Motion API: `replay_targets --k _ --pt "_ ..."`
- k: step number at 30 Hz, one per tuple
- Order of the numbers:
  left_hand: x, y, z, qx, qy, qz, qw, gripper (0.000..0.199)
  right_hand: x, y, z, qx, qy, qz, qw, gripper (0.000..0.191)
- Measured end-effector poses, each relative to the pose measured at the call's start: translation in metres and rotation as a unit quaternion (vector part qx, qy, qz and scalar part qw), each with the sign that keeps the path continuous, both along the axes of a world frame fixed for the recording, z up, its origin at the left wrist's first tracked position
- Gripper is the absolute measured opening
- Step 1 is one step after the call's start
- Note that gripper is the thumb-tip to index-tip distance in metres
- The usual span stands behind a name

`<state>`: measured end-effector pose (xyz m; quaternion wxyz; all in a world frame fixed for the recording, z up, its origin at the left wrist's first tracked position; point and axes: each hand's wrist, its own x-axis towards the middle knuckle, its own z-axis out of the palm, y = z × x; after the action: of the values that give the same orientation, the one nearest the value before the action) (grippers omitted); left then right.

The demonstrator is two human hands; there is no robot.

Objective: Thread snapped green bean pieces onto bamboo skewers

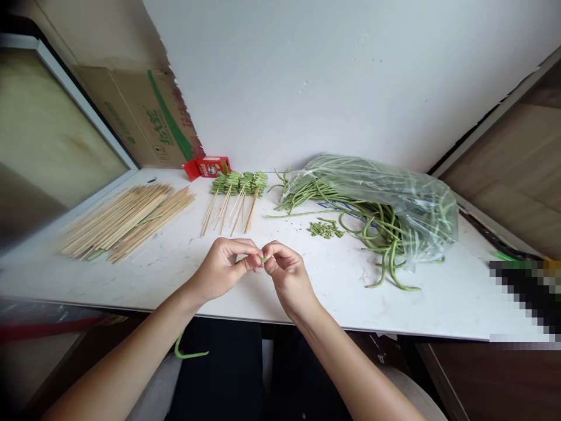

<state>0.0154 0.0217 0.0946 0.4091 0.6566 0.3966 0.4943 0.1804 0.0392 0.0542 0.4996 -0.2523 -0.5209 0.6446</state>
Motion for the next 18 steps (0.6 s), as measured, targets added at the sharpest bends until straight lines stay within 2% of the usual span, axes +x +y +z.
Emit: replay_targets --k 4,7,10,12,15,18 --pt "0.003 0.013 0.005 -0.031 -0.033 -0.003 0.999 0.037 -0.009 0.007 0.006 0.005 0.020 -0.027 0.999 0.035" --pt "0.005 0.019 0.006 -0.058 -0.082 0.004 0.995 0.047 -0.004 0.018 0.008 0.041 0.025 -0.064 0.997 0.030" --pt "-0.001 0.027 0.009 -0.061 -0.090 0.044 0.993 0.049 0.015 0.037 0.009 0.096 -0.062 -0.135 0.984 0.025" --pt "-0.013 0.035 0.014 -0.059 -0.083 0.074 0.992 0.050 0.033 0.049 0.009 0.132 -0.151 -0.163 0.966 0.025" --pt "-0.036 0.048 0.034 -0.028 -0.051 0.128 0.990 0.049 0.054 0.062 0.000 0.194 -0.300 -0.211 0.910 0.024" --pt "-0.059 0.057 0.071 0.019 0.043 0.176 0.983 0.049 0.064 0.066 -0.019 0.212 -0.390 -0.202 0.873 0.025"
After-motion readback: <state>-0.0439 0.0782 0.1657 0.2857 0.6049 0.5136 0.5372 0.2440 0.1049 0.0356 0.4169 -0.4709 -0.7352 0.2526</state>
